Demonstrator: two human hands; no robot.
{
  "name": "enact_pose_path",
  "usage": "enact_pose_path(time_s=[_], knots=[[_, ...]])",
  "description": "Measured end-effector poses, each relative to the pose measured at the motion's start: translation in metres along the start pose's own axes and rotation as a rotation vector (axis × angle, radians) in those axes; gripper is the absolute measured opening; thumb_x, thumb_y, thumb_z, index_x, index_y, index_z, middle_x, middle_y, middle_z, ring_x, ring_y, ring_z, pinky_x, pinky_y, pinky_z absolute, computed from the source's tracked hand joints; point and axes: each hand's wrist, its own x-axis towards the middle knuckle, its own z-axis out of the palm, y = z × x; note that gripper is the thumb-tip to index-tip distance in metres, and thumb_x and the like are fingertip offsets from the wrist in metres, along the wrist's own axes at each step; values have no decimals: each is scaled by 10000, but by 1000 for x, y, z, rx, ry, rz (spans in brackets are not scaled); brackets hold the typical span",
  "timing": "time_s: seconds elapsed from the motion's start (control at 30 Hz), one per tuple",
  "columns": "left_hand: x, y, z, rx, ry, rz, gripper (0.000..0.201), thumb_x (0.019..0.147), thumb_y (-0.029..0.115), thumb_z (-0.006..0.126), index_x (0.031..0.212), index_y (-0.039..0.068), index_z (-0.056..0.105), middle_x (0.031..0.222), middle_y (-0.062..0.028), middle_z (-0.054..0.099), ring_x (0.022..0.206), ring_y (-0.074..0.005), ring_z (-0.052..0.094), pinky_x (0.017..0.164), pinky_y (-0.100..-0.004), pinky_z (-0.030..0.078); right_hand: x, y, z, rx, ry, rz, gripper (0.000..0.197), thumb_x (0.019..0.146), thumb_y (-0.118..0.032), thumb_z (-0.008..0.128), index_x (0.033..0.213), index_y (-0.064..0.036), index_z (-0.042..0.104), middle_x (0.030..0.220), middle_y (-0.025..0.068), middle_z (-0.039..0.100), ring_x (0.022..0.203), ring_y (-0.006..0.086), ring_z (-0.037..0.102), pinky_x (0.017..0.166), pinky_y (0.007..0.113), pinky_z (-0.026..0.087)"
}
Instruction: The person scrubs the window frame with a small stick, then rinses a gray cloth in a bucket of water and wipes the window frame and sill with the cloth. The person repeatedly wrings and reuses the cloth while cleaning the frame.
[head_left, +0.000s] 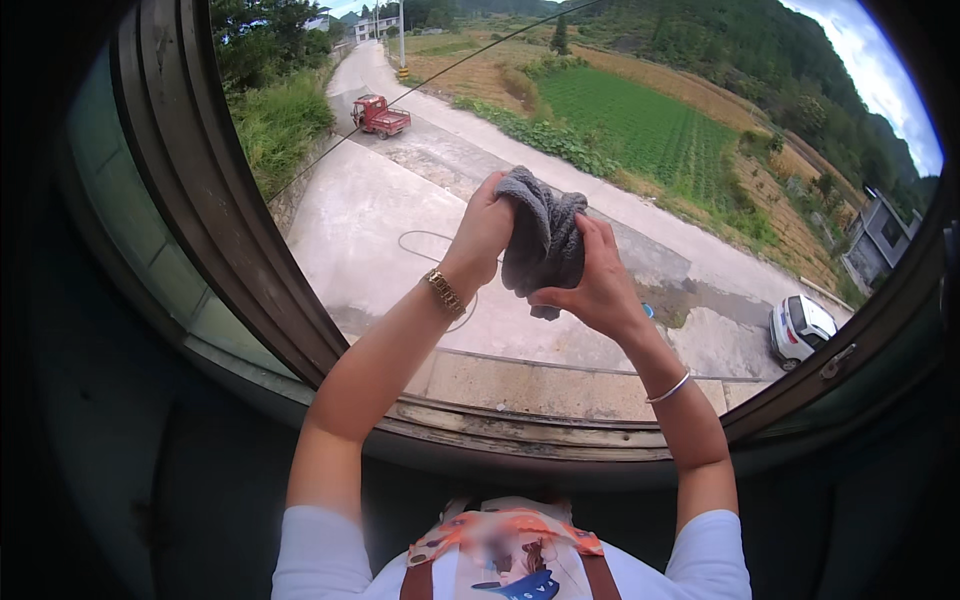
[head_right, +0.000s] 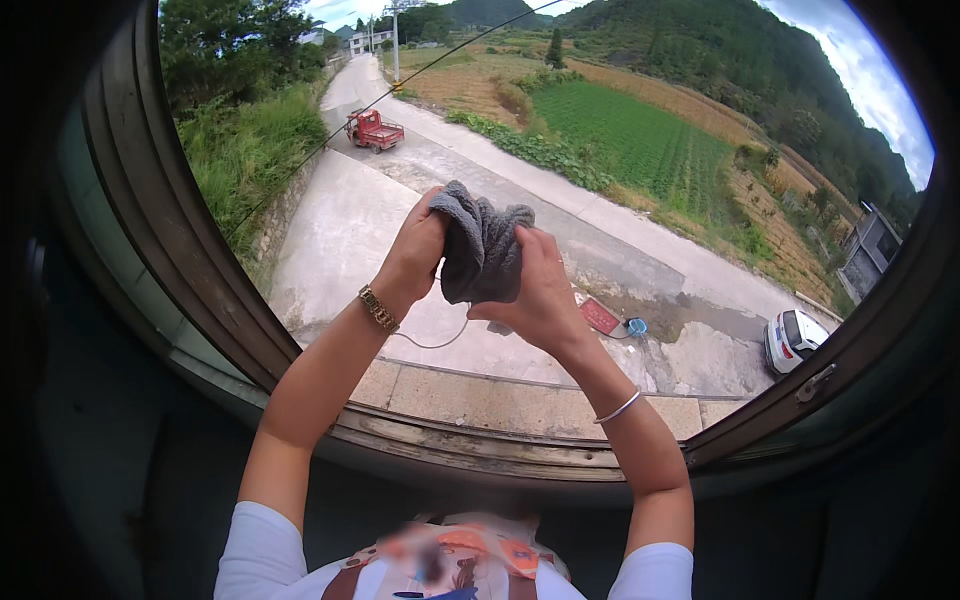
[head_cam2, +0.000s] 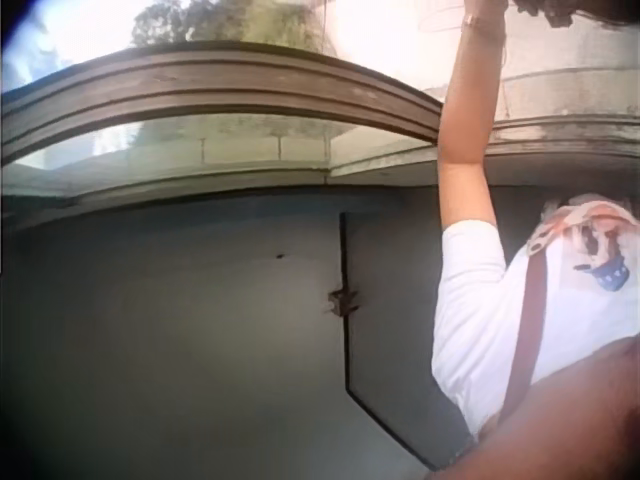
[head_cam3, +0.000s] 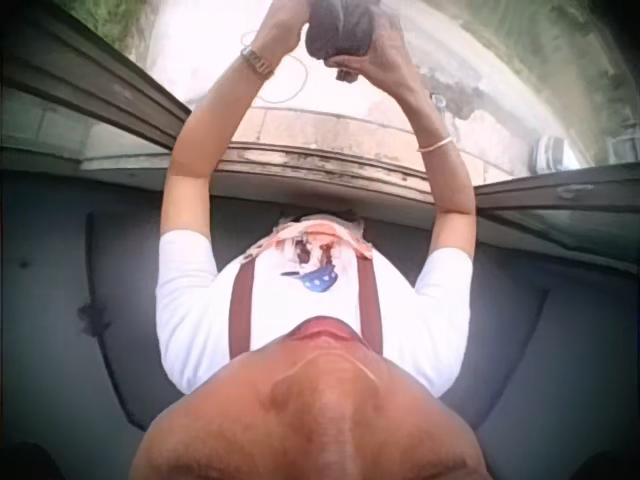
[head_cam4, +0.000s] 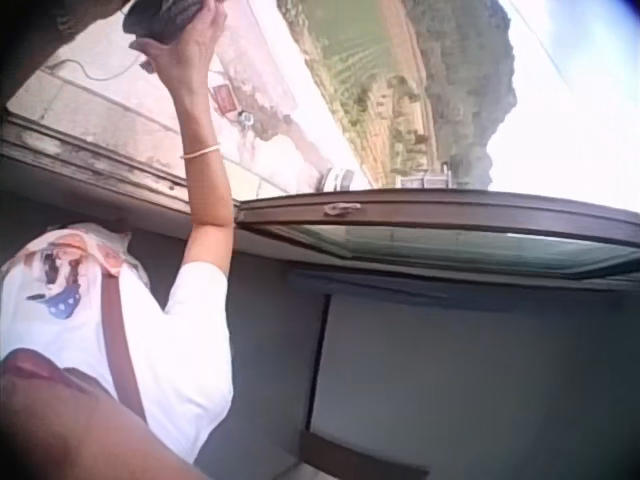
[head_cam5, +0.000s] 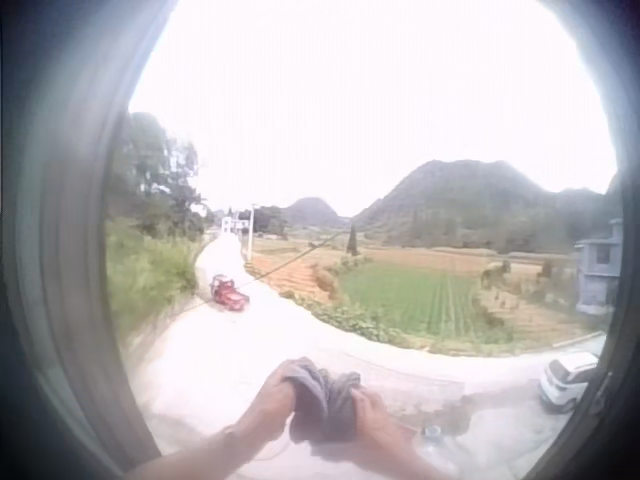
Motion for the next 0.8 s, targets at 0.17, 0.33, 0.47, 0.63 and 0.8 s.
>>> enact_pose_path(time_s=[0.17,0.33,0.47,0.63,0.8], knots=[[58,-4,38,49,-32,47,158,970,141,426,1042,59,541,925,-38,616,830,-113,595,756,-263,507,37,28,43,-38,351,-110,669,714,-282,749,1262,-32,458,1229,204,477,1168,348,451,969,397,386],[112,0,19,137,137,84,137,877,106,476,968,41,554,746,-26,539,666,-101,468,587,-270,406,66,94,25,533,122,219,263,872,-172,594,1063,9,600,935,48,641,811,154,564,773,311,462],[132,11,-25,397,271,79,197,847,134,492,951,24,618,730,-43,588,629,-125,507,580,-280,419,65,157,-16,303,-3,470,193,787,-99,560,893,23,666,760,74,666,700,147,581,644,305,462],[142,2,-74,649,255,115,175,797,136,530,806,3,643,669,-69,617,613,-151,541,584,-289,427,55,189,-35,-90,-1,365,206,755,-190,593,849,-20,664,763,201,646,726,330,624,676,383,478],[91,-27,-85,1126,514,415,226,797,130,532,988,119,651,898,-160,667,838,-327,634,727,-391,493,16,163,-29,-369,411,302,149,789,-183,549,785,-78,655,802,183,650,820,364,627,706,451,483]])
